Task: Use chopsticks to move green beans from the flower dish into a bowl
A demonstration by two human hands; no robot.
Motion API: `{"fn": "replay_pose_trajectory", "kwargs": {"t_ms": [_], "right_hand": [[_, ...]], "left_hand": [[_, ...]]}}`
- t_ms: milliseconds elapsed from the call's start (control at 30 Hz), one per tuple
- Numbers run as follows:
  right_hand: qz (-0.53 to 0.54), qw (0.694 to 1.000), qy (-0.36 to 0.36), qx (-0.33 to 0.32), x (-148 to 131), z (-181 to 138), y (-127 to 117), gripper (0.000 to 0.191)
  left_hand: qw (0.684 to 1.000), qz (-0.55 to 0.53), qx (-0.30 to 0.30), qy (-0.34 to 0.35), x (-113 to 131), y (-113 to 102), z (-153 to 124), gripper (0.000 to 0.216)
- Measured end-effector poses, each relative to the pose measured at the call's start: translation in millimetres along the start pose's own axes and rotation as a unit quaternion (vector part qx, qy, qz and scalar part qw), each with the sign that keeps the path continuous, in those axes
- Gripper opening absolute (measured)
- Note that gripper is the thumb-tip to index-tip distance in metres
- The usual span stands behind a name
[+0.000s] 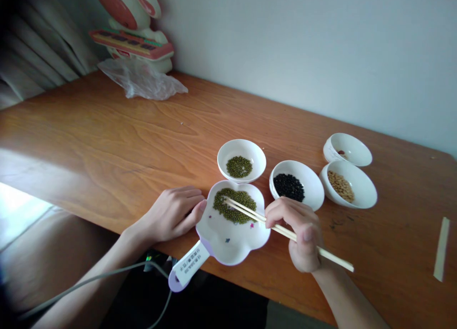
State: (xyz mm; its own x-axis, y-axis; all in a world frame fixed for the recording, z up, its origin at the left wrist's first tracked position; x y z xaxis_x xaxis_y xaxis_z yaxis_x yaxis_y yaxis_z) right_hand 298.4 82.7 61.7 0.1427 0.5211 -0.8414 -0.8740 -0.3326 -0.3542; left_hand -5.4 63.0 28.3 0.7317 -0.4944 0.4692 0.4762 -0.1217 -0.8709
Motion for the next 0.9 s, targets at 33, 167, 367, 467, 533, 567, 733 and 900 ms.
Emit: {"fn": "replay_pose_trajectory", "kwargs": {"t_ms": [33,167,367,467,533,567,733,900], "right_hand": [[-0.001,1.000,-0.001,-0.001,-0.1,0.3,0.5,0.072],[0.001,1.000,-0.003,0.008,0.6,0.3,0.9,0.071],[0.002,1.000,-0.004,0.012,3.5,-2.2,-0.2,0.070],[0.017,0.999,0.002,0.032,1.9,-2.9,-1.4,0.072],[0.036,0.998,0.006,0.058,1.3,-4.1,-4.8,0.075],[0.047,0.996,0.007,0.078,1.5,-4.9,-7.5,0.077],[0.053,0.973,-0.026,0.224,6.0,-6.8,-25.1,0.074],[0.033,0.957,0.005,0.289,0.3,3.7,-25.6,0.066]], "left_hand": [[1.000,0.001,-0.001,-0.001,-0.1,-0.1,0.1,0.044],[1.000,0.006,-0.004,0.001,0.0,-0.8,0.2,0.044],[1.000,0.004,-0.002,0.001,1.1,-1.9,1.4,0.045],[1.000,0.003,-0.005,-0.001,0.7,-1.6,1.8,0.046],[1.000,0.002,-0.009,-0.003,0.1,-1.1,1.3,0.046],[1.000,0.002,-0.010,-0.004,-0.2,-1.0,1.0,0.045],[1.000,-0.001,-0.013,-0.004,-0.3,-0.9,-0.1,0.045],[1.000,0.000,-0.022,-0.009,0.4,-1.0,0.8,0.045]]}}
Point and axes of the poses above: each hand's wrist, its own z-axis towards the middle knuckle, its own y-axis out of the palm, x = y × z, the point moved 1 cm from there along z, towards the middle knuckle, and after that the axes turned 2 degrees about -y, right-handed, at the moved point
